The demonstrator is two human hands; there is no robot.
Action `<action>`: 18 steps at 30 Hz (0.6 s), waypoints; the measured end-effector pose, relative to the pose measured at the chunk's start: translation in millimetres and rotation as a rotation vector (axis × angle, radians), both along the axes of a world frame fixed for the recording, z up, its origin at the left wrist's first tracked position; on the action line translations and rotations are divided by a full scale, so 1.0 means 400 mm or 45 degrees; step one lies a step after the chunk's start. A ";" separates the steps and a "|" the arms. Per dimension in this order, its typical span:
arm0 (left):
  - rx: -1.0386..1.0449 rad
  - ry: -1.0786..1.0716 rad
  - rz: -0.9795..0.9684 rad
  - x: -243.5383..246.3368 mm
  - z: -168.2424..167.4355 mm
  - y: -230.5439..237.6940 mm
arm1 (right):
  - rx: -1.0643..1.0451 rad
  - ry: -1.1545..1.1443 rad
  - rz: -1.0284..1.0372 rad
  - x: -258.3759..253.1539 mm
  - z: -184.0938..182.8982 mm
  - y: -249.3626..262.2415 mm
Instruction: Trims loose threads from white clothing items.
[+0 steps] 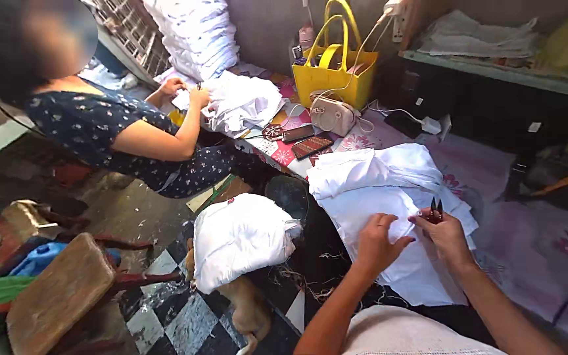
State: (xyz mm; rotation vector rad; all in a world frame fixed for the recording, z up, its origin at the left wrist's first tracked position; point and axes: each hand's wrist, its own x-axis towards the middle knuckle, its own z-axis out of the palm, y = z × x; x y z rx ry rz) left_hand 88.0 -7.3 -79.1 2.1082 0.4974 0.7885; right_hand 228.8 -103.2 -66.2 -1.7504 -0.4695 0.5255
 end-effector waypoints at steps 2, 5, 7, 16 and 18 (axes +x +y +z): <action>0.020 0.039 -0.079 0.047 -0.023 -0.011 | 0.113 0.107 0.032 -0.001 0.010 0.003; -0.139 -0.070 -0.132 0.064 -0.016 0.010 | 0.199 0.112 0.110 0.008 0.014 -0.002; -0.354 -0.089 -0.156 0.053 0.000 0.036 | 0.235 0.106 0.159 0.016 0.019 -0.003; -0.674 -0.165 -0.168 0.041 0.036 0.081 | 0.340 0.256 0.306 0.017 0.060 0.026; -0.665 -0.143 -0.104 0.023 0.046 0.105 | 0.304 0.207 0.318 0.030 0.061 0.010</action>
